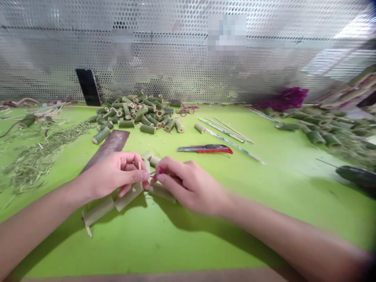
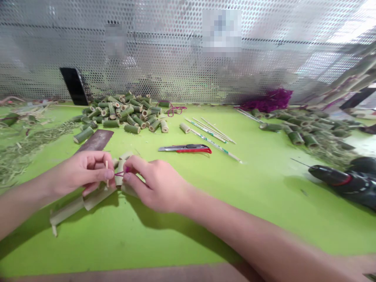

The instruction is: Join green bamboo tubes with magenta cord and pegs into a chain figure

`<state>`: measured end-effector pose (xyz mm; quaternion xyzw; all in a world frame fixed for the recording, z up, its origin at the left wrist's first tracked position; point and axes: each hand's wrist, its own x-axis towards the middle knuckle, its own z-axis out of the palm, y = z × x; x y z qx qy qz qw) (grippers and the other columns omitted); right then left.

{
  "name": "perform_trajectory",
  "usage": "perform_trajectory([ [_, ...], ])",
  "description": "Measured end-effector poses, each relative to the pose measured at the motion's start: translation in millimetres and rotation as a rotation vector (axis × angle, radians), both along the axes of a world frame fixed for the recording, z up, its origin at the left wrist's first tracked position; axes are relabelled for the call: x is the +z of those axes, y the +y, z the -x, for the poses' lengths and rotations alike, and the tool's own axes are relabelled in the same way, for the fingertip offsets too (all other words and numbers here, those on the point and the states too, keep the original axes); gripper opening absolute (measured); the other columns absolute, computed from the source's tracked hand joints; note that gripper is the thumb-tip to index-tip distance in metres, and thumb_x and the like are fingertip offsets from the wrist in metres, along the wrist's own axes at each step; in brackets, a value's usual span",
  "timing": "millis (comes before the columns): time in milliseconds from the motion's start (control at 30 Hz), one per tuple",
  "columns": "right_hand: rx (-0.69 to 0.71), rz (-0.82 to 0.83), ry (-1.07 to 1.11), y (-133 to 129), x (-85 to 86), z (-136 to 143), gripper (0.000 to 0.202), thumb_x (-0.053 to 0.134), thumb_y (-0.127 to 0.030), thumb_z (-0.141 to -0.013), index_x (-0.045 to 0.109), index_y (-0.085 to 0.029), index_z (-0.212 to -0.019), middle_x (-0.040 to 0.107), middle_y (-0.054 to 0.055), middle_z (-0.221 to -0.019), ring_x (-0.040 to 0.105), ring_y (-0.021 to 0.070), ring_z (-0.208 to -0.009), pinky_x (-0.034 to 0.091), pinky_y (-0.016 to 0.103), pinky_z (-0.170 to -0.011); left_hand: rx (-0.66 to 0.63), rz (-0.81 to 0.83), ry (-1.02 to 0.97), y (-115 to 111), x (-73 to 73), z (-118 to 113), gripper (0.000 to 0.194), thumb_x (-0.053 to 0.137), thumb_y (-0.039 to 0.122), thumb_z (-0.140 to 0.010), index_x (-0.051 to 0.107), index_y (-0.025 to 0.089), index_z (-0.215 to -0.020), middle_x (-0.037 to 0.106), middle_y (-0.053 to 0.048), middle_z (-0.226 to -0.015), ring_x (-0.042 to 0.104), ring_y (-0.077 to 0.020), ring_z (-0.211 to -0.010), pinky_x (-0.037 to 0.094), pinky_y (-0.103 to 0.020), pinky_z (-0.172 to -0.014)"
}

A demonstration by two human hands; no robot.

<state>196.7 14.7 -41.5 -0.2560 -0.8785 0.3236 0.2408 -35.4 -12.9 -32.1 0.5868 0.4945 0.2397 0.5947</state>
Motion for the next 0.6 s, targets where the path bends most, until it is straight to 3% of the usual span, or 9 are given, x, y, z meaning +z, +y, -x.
perform_trajectory([
  [100, -0.026, -0.348, -0.043, 1.7, -4.4, -1.7, 0.015, 0.046, -0.022, -0.102, 0.059, -0.016, -0.108, 0.068, 0.001, -0.074, 0.053, 0.0101, -0.052, 0.035, 0.023, -0.051, 0.072, -0.028, -0.004, 0.5, -0.6, -3.1, 0.034, 0.073, 0.048, -0.086, 0.06, 0.017, -0.084, 0.075, -0.003, -0.083, 0.045, -0.0051, -0.044, 0.032, -0.019, -0.043],
  [233, 0.038, -0.543, -0.052, 3.1, -9.3, -1.1, 0.012, 0.046, -0.02, -0.103, 0.057, -0.016, -0.105, 0.068, 0.002, -0.08, 0.054, 0.0101, -0.055, 0.032, 0.024, -0.049, 0.139, -0.037, -0.011, -1.8, -4.0, -11.0, 0.035, 0.078, 0.047, -0.081, 0.063, 0.017, -0.089, 0.072, 0.0, -0.074, 0.044, -0.0066, -0.046, 0.032, -0.02, -0.045],
  [367, 0.061, -0.591, -0.009, 3.5, -9.6, -0.5, 0.009, 0.047, -0.018, -0.102, 0.056, -0.017, -0.101, 0.063, -0.002, -0.072, 0.051, 0.0097, -0.053, 0.03, 0.024, -0.049, 0.197, -0.105, 0.069, -4.8, -2.4, -14.2, 0.033, 0.079, 0.045, -0.081, 0.066, 0.02, -0.097, 0.061, 0.006, -0.063, 0.052, -0.0108, -0.053, 0.038, -0.022, -0.05],
  [600, 0.007, -0.505, 0.015, 2.8, -11.3, -0.1, 0.009, 0.049, -0.019, -0.099, 0.057, -0.016, -0.099, 0.061, -0.002, -0.067, 0.051, 0.0104, -0.053, 0.033, 0.023, -0.053, 0.174, -0.157, 0.15, -8.1, 1.6, -14.3, 0.034, 0.069, 0.049, -0.09, 0.065, 0.022, -0.11, 0.073, 0.001, -0.08, 0.069, -0.0179, -0.075, 0.053, -0.03, -0.068],
])
